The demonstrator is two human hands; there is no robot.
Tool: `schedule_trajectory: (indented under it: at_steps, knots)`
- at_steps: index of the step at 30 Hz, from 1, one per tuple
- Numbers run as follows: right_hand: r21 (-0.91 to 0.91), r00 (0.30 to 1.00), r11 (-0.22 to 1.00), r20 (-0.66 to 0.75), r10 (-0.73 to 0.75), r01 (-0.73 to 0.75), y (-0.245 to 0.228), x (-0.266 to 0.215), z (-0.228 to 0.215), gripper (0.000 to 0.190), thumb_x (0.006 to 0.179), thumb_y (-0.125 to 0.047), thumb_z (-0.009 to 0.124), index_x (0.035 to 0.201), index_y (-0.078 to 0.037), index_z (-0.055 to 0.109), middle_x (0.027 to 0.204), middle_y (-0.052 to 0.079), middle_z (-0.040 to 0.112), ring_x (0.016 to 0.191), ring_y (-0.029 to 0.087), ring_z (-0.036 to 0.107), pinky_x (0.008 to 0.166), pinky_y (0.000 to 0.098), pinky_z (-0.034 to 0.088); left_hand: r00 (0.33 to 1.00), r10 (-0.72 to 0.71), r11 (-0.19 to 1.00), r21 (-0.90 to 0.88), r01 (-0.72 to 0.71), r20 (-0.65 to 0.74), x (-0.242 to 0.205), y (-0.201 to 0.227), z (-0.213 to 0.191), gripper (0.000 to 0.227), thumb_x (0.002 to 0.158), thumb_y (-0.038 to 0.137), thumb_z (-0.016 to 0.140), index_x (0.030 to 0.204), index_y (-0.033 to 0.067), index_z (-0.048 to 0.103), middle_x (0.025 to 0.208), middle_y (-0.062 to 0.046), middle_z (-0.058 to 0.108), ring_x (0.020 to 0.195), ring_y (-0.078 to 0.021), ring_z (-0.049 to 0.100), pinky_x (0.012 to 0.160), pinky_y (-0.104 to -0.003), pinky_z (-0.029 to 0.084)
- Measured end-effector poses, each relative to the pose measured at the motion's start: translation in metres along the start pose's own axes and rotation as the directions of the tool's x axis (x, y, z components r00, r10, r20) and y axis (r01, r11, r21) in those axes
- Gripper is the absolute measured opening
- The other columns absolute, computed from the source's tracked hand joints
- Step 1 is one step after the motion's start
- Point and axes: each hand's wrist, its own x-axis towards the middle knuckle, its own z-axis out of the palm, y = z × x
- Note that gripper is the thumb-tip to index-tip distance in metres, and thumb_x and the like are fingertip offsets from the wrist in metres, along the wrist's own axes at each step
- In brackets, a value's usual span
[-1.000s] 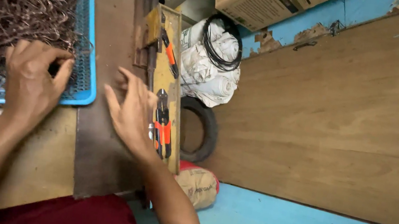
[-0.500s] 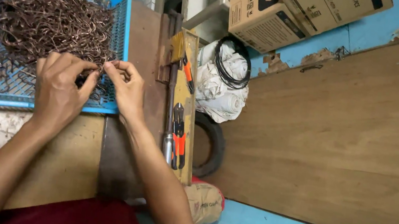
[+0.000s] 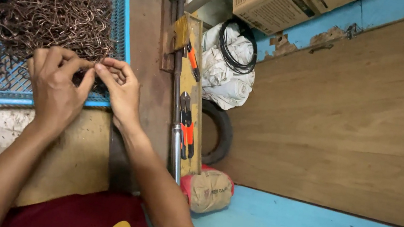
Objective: Bending small copper wires into a hook shape using a manual bending jig mounted on a wooden block.
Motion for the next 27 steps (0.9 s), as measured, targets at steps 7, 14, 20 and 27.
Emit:
schedule_trajectory:
  at_steps: [7,14,20,27]
  knots:
    - [-0.268,0.997,0.961,0.049,-0.059,0.07,0.0,-0.004,-0.012,0.016,0.094,-0.013,0.076,0.108,-0.007,0.069,0.105,0.003,0.074,0.09,0.006,0.065,0.082,0.0182,0.054,0.996,0.077,0.981,0.175,-0.083,0.038,-0.011,-0.027,-0.022,0.012,0.1,0.019,0.082,0.111,0.0138,0.083,0.111,-0.008,0.07,0.105,-0.029,0.059,0.094,-0.043,0.039]
    - [-0.821,0.897,0.37,0.359,-0.259,0.435,-0.003,-0.015,-0.016,0.012,0.096,-0.026,0.071,0.108,-0.025,0.073,0.109,-0.006,0.076,0.105,0.019,0.067,0.092,0.0364,0.039,0.995,0.054,0.948,0.309,-0.076,0.079,-0.032,-0.056,-0.032,0.015,0.101,0.022,0.085,0.114,0.0153,0.082,0.11,-0.005,0.071,0.106,-0.0269,0.061,0.097,-0.04,0.039]
    - [-0.845,0.909,0.337,0.371,-0.19,0.415,0.002,-0.022,-0.016,0.022,0.101,-0.027,0.065,0.123,-0.026,0.068,0.118,-0.004,0.075,0.111,0.022,0.064,0.098,0.0371,0.034,0.995,0.049,0.952,0.295,-0.075,0.092,-0.027,-0.049,-0.037,0.014,0.1,0.021,0.083,0.113,0.0161,0.082,0.109,-0.005,0.071,0.105,-0.0257,0.061,0.097,-0.04,0.039]
    - [-0.782,0.889,0.424,0.395,-0.231,0.457,-0.004,-0.024,-0.011,0.019,0.1,-0.023,0.068,0.118,-0.017,0.07,0.112,0.001,0.073,0.107,0.024,0.065,0.09,0.0373,0.051,0.993,0.061,0.963,0.254,-0.085,0.098,-0.026,-0.048,-0.042,0.016,0.099,0.017,0.082,0.114,0.015,0.08,0.108,-0.005,0.068,0.105,-0.0265,0.062,0.099,-0.04,0.042]
